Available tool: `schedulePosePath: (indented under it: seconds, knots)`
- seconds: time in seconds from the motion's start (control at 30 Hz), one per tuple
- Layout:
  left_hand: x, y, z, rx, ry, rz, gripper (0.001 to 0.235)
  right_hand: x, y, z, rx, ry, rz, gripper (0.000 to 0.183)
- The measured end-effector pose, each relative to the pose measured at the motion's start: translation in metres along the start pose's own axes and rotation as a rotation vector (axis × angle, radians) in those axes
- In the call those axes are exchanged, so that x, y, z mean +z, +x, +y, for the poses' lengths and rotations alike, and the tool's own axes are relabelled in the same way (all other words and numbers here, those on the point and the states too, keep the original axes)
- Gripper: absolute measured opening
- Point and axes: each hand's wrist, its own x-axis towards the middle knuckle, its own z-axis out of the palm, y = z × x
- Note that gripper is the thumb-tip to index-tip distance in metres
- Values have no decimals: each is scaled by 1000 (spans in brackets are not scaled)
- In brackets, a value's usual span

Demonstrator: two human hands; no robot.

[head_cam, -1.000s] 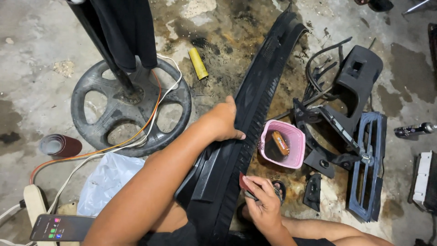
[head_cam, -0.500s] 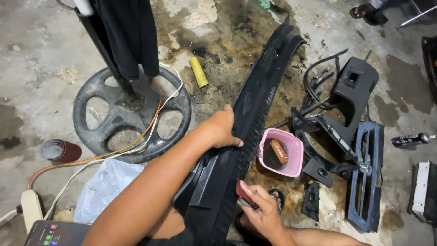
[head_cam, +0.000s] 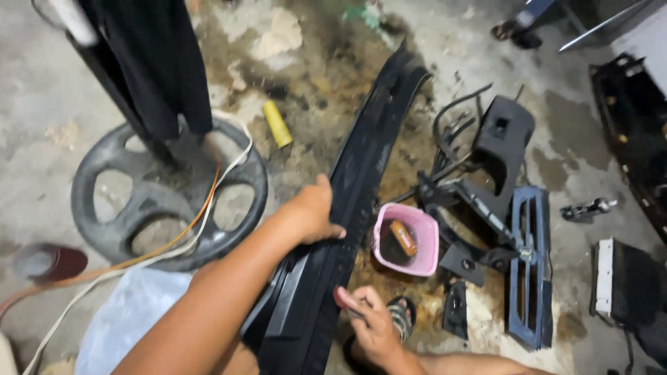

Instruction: The person sits on the floor and sands a long black plastic car part using a sanding block. They hold the part with one hand and rub the sanding block along its surface repeatedly.

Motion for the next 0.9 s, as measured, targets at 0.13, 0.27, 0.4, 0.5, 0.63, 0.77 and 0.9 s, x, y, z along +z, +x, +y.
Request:
schedulePosePath:
  seconds: [0.13, 0.27, 0.4, 0.5, 0.63, 0.77, 0.9]
  knots:
    - [12, 17, -13, 90, 29, 89, 89, 12, 13, 16, -59, 18, 98, 42]
    - [8, 12, -11, 46, 38, 18, 94, 29, -6, 51, 547, 114, 156, 32]
    - [-3, -1, 9, -58, 29, -22, 93, 42, -2, 54, 58, -161, 156, 55]
    - [-10, -2, 2, -43, 28, -71, 97, 23, 5, 33, -52, -266, 164, 37]
    - [-4, 8, -2, -53, 73, -87, 125, 25, 16, 18, 1060, 260, 319, 98]
    - [-2, 9, -3, -64, 6, -45, 104, 22, 19, 19, -17, -229, 159, 36]
    - [-2, 11, -3, -64, 52, -53, 110, 17, -17, 48, 279, -220, -48, 81]
